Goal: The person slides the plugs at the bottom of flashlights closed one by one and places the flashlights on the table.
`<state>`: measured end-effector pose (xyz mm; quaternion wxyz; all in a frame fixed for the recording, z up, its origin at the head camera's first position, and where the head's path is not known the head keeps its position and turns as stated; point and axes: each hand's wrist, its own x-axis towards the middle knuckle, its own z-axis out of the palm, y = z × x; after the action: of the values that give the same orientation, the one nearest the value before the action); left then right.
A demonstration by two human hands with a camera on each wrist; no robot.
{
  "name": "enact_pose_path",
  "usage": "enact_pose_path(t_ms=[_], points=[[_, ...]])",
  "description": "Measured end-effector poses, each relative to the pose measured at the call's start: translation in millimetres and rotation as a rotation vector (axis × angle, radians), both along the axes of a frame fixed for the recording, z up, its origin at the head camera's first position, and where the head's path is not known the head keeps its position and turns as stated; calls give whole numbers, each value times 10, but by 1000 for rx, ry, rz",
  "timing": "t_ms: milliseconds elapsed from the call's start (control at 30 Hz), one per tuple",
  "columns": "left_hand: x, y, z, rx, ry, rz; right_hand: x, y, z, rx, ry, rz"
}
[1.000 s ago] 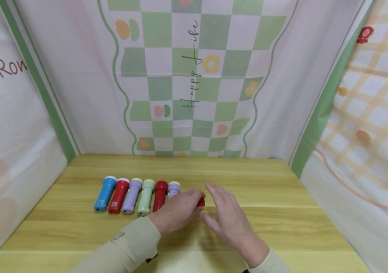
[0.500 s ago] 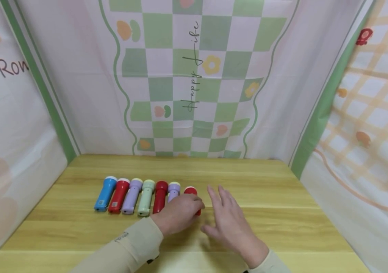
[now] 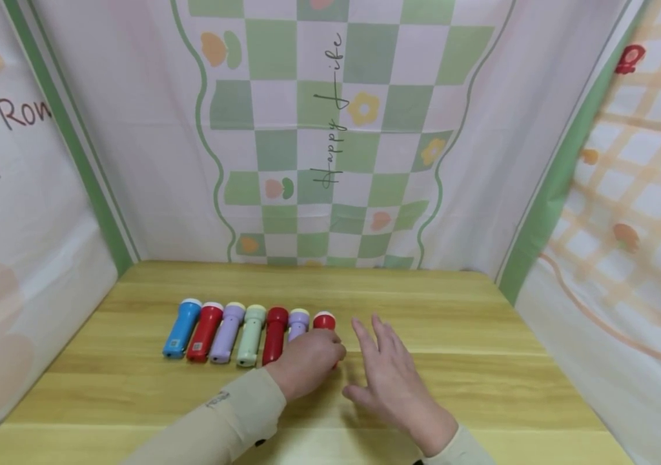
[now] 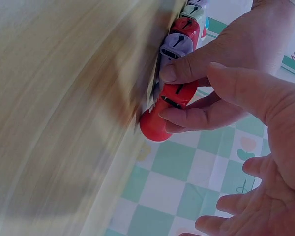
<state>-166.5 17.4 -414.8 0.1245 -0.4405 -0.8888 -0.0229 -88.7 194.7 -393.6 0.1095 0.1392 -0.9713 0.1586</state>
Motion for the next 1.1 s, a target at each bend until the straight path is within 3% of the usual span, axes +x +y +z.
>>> enact_pose_path(t_ms=[300,733,1100], points=[[5,2,-40,-67,91,13,-1,3,0,9,-13,0],[25,-14,-63,-144,103,30,-10,3,-14,3,-42,-7],[28,-11,-89,-157,112,52,-18,9,-30,5,-40,-6]])
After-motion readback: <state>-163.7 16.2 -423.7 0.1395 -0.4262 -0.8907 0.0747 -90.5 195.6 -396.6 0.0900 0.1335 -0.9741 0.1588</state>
